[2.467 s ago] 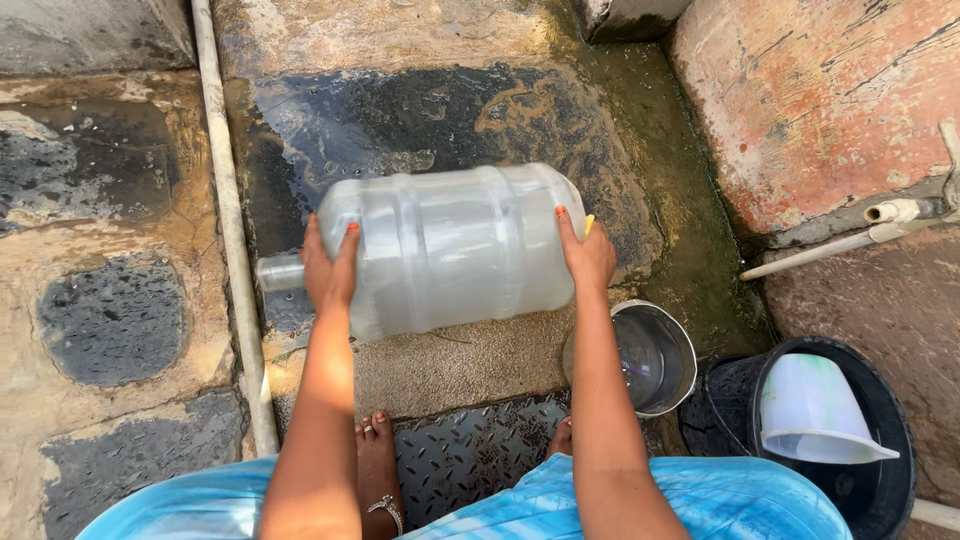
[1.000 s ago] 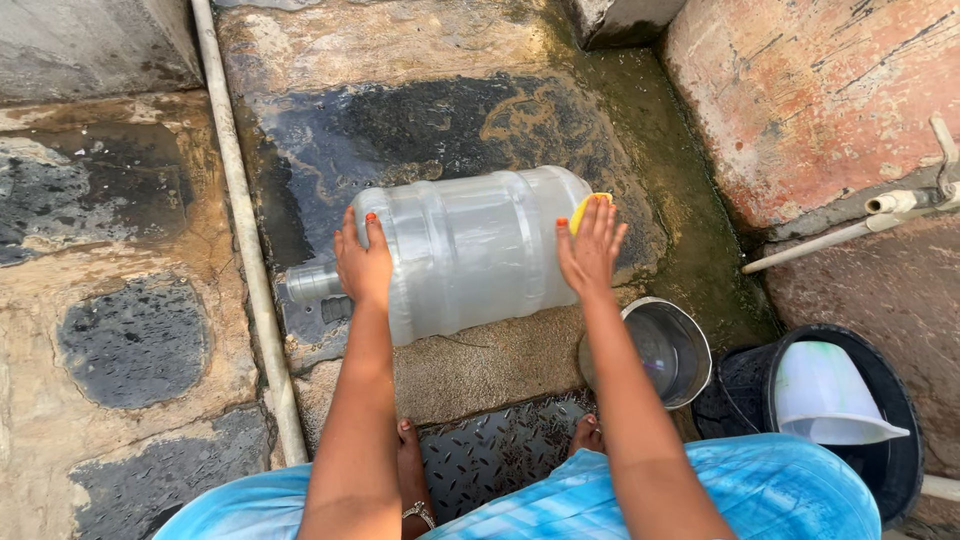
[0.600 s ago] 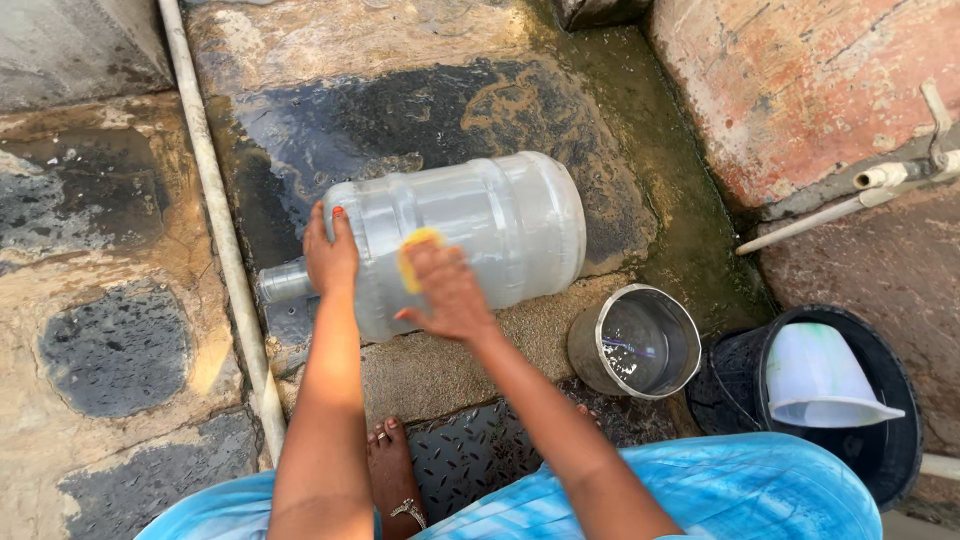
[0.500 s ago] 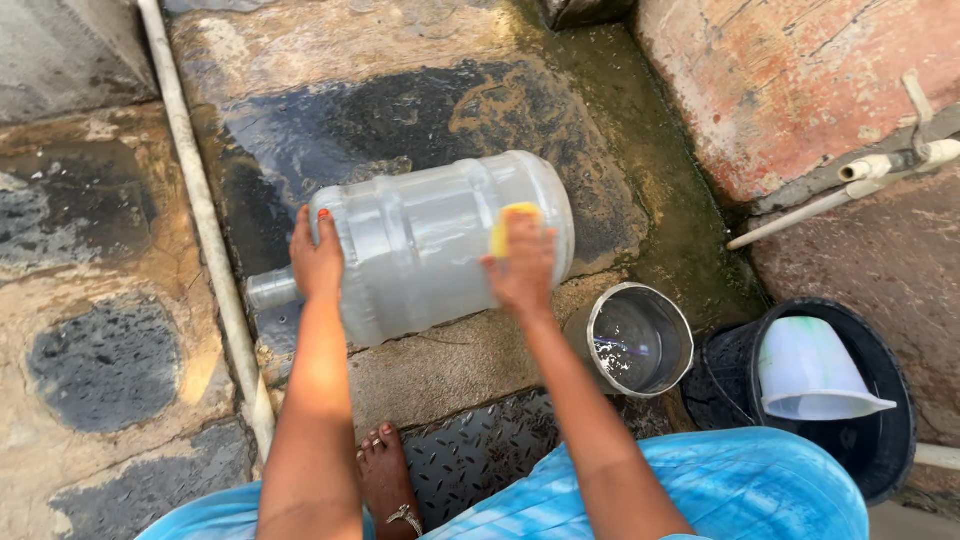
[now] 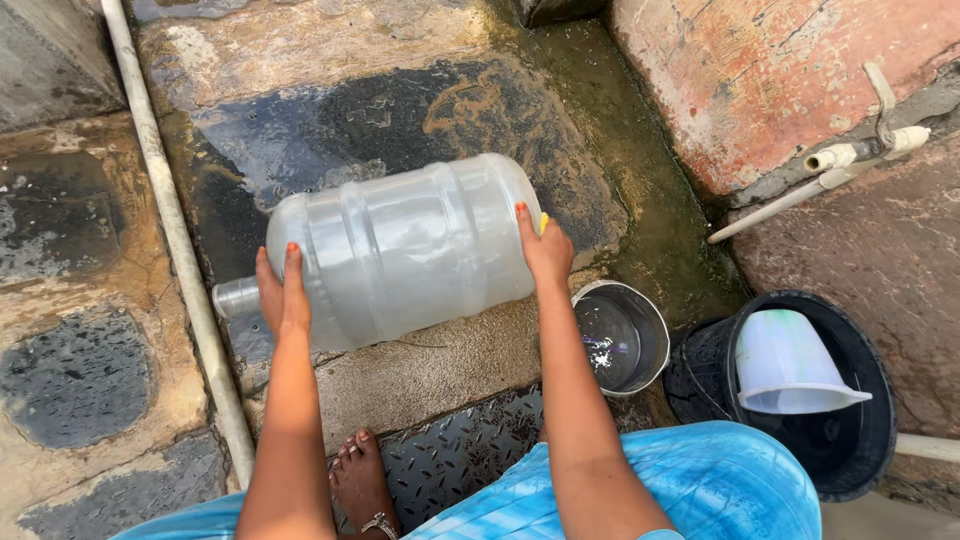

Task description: The person cleans a large water jug by scrubbing the opening with a toothbrush and then wiping the body of the jug with a sponge.

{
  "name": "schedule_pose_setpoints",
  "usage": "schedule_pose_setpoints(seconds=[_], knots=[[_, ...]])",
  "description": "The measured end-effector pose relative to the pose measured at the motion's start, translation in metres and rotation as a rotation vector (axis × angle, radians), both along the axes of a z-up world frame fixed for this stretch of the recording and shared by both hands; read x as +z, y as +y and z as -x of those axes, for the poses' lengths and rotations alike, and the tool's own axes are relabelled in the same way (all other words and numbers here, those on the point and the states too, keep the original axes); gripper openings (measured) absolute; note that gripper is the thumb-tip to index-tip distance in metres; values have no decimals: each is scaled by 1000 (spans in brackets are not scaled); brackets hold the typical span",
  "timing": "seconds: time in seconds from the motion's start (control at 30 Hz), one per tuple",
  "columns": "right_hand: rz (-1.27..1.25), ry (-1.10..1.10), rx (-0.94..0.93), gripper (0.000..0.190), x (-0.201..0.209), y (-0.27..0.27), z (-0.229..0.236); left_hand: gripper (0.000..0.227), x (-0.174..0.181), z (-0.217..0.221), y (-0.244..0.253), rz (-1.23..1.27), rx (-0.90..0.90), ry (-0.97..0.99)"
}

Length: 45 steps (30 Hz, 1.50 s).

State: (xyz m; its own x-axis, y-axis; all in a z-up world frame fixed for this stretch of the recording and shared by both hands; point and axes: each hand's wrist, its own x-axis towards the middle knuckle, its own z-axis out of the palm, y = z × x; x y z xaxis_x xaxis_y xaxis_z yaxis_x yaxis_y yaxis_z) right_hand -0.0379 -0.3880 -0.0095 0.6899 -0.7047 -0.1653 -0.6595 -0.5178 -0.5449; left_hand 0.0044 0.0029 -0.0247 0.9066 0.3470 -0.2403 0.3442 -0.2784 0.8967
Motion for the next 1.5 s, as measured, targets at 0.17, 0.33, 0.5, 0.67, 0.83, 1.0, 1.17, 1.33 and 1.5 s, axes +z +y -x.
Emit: schedule_pose_setpoints(seconds=[0.17, 0.33, 0.5, 0.67, 0.83, 1.0, 1.17, 1.33, 1.5], knots=[[435, -260, 284, 93, 5, 31, -14, 105, 16, 0, -8, -188, 21, 11], [424, -180, 786, 92, 33, 137, -25, 101, 6, 2, -9, -181, 43, -56], [501, -334, 1031, 88, 36, 244, 2, 97, 1, -3, -10, -195, 87, -39], [497, -157, 575, 92, 24, 132, -8, 97, 5, -5, -11, -189, 61, 5], [305, -33, 273, 90, 32, 38, -9, 99, 16, -13, -14, -177, 59, 60], [562, -75, 589, 108, 6, 149, -1, 98, 15, -17, -14, -194, 70, 20], [350, -287, 1093, 105, 3, 250, 31, 99, 15, -21, -13, -181, 62, 33], [580, -201, 567, 102, -13, 129, 24, 101, 9, -22, -10, -175, 32, -9], [292, -193, 352, 103, -7, 41, 10, 100, 8, -26, -10, -182, 33, -15]])
